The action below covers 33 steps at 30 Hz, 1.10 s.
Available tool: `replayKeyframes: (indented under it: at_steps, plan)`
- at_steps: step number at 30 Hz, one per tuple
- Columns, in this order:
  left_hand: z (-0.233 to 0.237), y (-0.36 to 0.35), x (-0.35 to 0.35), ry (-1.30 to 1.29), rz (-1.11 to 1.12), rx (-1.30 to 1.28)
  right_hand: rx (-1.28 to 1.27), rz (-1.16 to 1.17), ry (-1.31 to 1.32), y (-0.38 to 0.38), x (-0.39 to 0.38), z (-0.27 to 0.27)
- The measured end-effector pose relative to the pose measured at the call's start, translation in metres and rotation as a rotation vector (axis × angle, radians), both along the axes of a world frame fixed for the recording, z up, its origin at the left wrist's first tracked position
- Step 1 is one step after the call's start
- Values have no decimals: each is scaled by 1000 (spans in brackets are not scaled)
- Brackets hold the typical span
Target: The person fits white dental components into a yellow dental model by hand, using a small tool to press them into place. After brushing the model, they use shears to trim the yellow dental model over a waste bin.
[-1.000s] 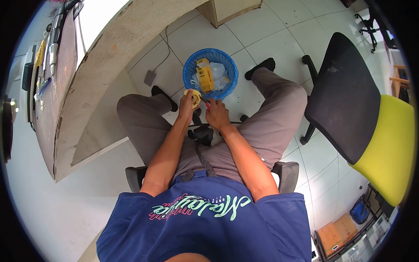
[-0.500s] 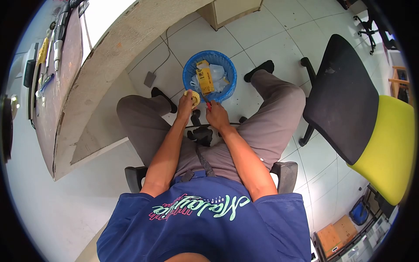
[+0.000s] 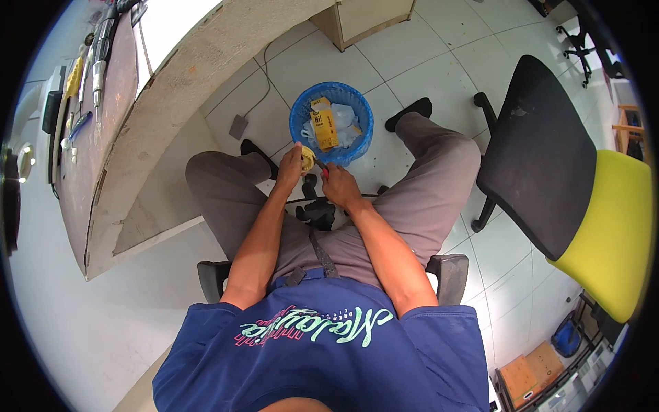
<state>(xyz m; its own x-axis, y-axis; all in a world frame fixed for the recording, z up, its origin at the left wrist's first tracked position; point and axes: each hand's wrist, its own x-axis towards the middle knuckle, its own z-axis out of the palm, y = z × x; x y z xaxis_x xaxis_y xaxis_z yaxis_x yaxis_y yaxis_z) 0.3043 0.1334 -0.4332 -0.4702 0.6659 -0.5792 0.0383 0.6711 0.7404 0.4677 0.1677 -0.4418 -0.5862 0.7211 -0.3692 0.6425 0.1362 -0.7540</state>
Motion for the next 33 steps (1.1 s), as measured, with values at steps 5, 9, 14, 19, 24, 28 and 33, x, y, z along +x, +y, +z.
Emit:
replayKeyframes:
  at_steps: [5,9,14,19,24,28,33]
  plan:
    - [-7,-1,0,53,-31,-31,1,-29,-113,2,-5,14]
    - [-2,0,3,18,65,-35,-6,-29,-71,3,2,-6]
    - [3,1,1,23,13,-109,21,32,-72,-2,2,-11]
    - [2,0,2,54,-49,-80,56,31,-68,-2,4,-11]
    - [-8,-3,-8,88,-175,-113,49,71,-31,0,4,-8]
    - [-6,-2,0,57,-69,-190,53,59,-144,-3,-1,-4]
    - [-14,-6,-2,93,-3,-153,-1,47,-167,4,4,3]
